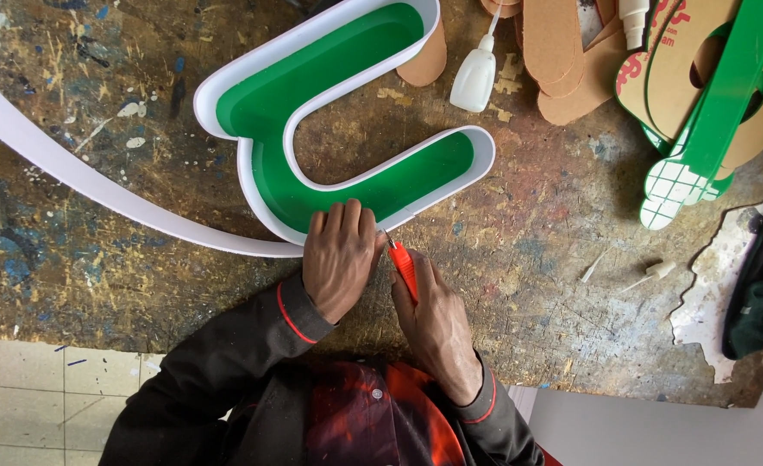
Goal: The person assembles a channel letter sign by applying adhesive to the inner edge of a letter-shaped frame, positioning a white plastic strip along the edge, and trimming the strip to size using a utility knife.
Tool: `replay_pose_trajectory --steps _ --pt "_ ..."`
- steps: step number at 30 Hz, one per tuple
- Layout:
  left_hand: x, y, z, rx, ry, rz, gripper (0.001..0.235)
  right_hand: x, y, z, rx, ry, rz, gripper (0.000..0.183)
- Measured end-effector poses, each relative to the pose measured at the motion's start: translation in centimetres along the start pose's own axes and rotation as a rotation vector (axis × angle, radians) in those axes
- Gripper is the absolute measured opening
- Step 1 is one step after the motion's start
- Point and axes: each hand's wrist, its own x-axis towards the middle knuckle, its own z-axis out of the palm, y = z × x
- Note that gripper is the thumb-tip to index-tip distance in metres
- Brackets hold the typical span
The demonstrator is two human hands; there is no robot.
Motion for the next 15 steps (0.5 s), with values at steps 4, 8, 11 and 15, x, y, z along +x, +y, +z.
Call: replay_pose_trajectory --steps 4,8,11,15 --pt "0.0 0.0 0.3 0.004 0.024 0.001 0.041 0.0 0.2 0.2 0.001 -0.002 0.005 0.042" --pt "-0.1 0.1 0.6 0.003 0.032 -0.005 0.042 -0.1 -0.3 0.1 -0.005 -0.03 0.039 0.044" --pt "-0.2 0.1 0.5 -0.002 0.035 -0.006 0.044 -0.2 -0.6 -0.1 -0.008 -0.04 0.074 0.043" --pt "-0.1 0.1 0.4 0.001 0.038 -0.004 0.045 0.1 -1.6 -0.9 -0.062 -0.078 0.089 0.043"
